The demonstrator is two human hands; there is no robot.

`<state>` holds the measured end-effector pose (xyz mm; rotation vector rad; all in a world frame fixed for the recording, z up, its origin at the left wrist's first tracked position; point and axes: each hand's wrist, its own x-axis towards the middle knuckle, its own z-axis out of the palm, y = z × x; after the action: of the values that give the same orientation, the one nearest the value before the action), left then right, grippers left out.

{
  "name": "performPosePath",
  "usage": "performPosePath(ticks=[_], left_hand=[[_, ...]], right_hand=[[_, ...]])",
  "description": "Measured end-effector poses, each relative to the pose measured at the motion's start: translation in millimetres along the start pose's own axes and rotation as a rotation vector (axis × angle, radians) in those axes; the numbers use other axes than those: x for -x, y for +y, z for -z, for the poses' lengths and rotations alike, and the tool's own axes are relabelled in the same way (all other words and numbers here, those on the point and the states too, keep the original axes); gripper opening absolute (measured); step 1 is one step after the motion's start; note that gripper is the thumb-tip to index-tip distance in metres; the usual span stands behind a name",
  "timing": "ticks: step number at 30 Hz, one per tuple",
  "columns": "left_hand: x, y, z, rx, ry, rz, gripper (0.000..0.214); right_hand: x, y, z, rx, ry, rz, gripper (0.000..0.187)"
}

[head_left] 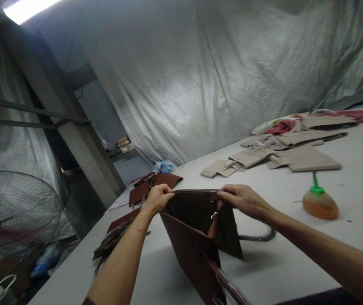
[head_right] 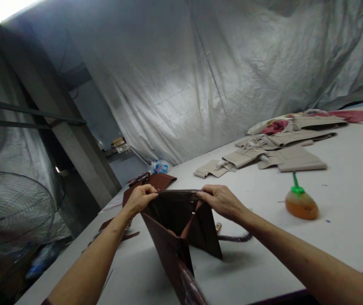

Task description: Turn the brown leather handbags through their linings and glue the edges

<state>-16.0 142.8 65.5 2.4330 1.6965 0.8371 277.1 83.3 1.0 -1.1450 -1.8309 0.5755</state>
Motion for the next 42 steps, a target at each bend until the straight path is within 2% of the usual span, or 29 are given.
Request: performPosePath(ticks=[5, 12, 14, 16, 18, 21, 25, 30, 34, 37, 42], left_hand=[[4, 2, 0.5, -0.012, 0.022, 0.033, 0.008], [9, 8, 0.7, -0.084, 0.066, 0.064, 0.01], [9, 11, 0.9, -0.109, 0.079, 0.081, 0.01], [9, 14, 1.3, -0.134, 0.091, 0.098, 0.01], [10, 18, 1.9, -0.154, 0.098, 0.112, 0.011], [12, 23, 2.8, -0.178, 0.105, 0.135, 0.011], [14, 25, 2.9, -0.199, 0.109, 0.146, 0.012], [17, 23, 3.0, -0.163, 0.117, 0.144, 0.012], [18, 22, 3.6, -0.121, 0.116, 0.152, 0.011], [17, 21, 2.7, -0.108, 0.111, 0.154, 0.01], [16, 21, 0.8, -0.133, 0.129, 0.142, 0.011]], right_hand=[[-9, 1, -1, 0.102, 0.085, -0.014, 0.037], [-10, -1, -5, 0.184, 0.123, 0.005, 0.032], [-13, -2, -8, 0.277, 0.191, 0.011, 0.022], [-17, -4, -13, 0.405, 0.248, 0.073, 0.025], [-22, -10, -20, 0.506, 0.22, 0.172, 0.033], [-30, -21, -28, 0.579, 0.116, 0.252, 0.027], [-41, -32, -30, 0.538, 0.028, 0.139, 0.024], [-58, -24, -23, 0.447, -0.004, 0.007, 0.016], [-71, -19, -20, 0.426, -0.058, -0.013, 0.015], [-76, -26, -21, 0.495, -0.069, -0.024, 0.018], [-72, -48, -39, 0.632, -0.084, 0.081, 0.022]])
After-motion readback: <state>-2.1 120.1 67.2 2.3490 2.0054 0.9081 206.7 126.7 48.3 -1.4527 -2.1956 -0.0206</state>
